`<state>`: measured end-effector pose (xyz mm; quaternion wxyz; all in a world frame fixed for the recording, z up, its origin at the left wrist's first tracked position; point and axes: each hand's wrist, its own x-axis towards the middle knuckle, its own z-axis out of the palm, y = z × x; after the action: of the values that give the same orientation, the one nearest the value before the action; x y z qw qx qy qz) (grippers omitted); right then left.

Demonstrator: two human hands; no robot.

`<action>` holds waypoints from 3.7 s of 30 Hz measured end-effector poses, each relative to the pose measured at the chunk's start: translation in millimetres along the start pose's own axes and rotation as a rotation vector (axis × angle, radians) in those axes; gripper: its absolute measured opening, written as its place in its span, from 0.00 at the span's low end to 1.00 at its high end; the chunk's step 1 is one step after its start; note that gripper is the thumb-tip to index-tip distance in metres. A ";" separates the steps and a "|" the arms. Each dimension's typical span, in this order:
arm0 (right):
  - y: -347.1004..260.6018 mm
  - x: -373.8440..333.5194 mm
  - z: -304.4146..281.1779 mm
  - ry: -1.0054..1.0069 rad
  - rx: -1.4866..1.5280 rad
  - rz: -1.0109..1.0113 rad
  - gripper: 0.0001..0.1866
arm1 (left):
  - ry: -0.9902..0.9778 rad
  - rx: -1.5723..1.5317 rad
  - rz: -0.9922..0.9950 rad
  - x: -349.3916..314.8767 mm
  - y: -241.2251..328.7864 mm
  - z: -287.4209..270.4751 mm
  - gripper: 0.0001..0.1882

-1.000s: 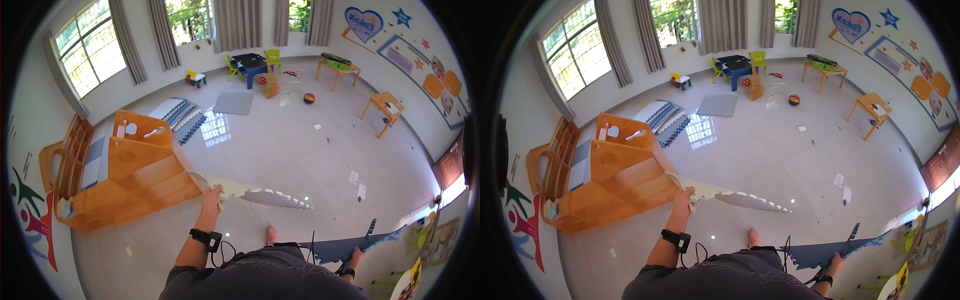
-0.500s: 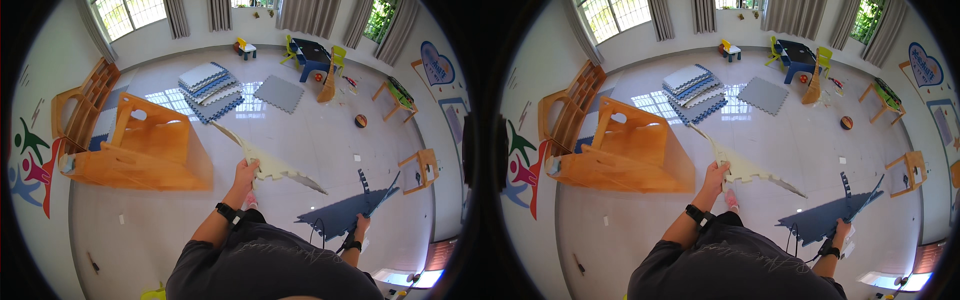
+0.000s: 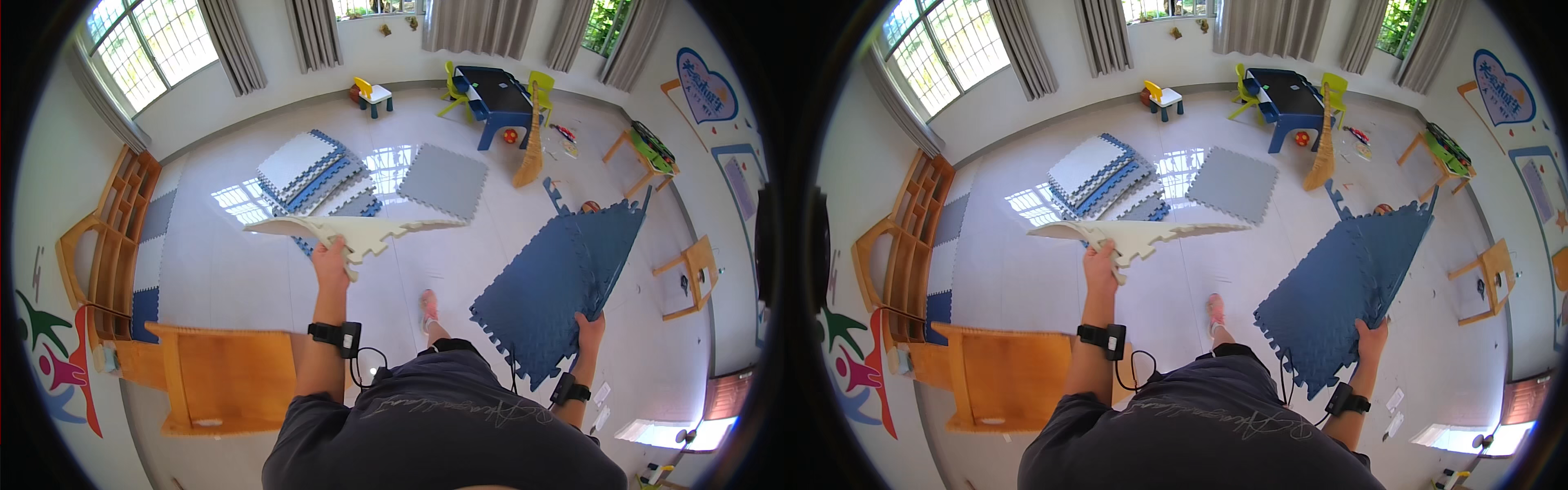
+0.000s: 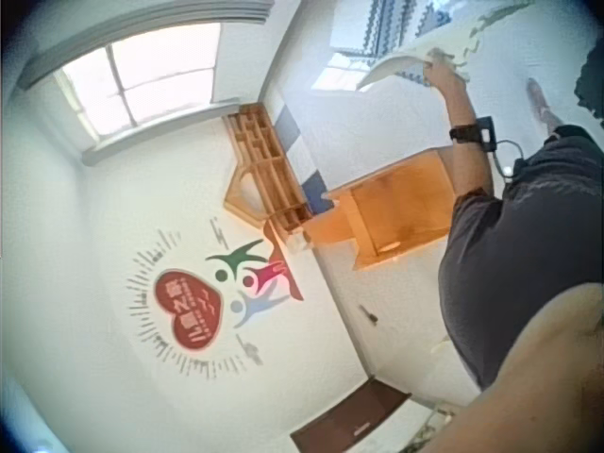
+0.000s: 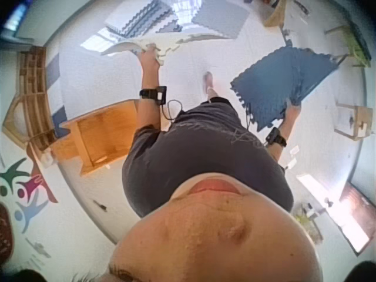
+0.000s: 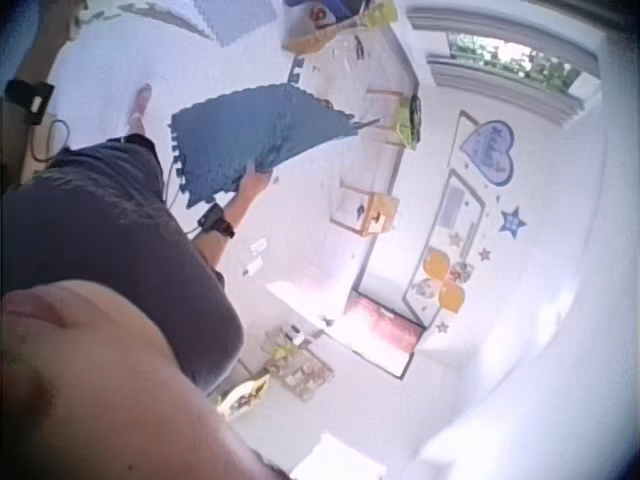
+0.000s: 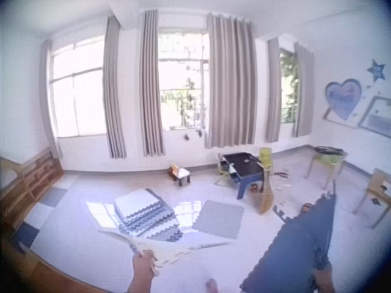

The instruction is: The recorder is picking up and interlocking foam floor mats and edge strips in a playroom.

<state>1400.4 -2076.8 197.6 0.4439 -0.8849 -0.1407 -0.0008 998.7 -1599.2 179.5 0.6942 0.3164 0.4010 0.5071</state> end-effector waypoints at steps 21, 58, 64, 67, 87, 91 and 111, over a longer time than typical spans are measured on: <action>-455.9 295.3 547.3 -0.202 0.461 -0.384 0.34 | 0.170 -0.244 0.365 439.7 134.2 -86.4 0.17; -760.4 114.4 1128.1 -1.268 0.993 -0.185 0.07 | 1.430 0.079 -0.428 161.3 6.5 -304.8 0.23; -767.4 69.3 1136.6 -1.079 0.993 -0.300 0.13 | 1.513 0.026 -0.408 153.3 20.5 -378.5 0.23; -743.5 79.4 1157.8 -0.864 0.828 -0.374 0.18 | 1.446 -0.004 -0.328 157.7 46.8 -433.8 0.22; -611.0 -113.5 1222.7 -0.894 0.174 0.210 0.26 | 0.997 0.242 -0.529 251.8 241.9 -670.3 0.20; -698.9 -191.3 1246.6 -1.158 -0.046 -0.314 0.22 | 1.028 0.293 -0.547 279.6 278.1 -737.8 0.18; -1132.1 -944.2 1338.1 -2.893 -0.812 -1.350 0.16 | 0.850 -0.299 0.558 515.5 611.3 -1010.3 0.23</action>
<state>45.7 -618.5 156.9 0.3750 -0.0152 0.7393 -0.5591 -78.6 -898.0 92.0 0.3464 0.0749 0.4709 0.8079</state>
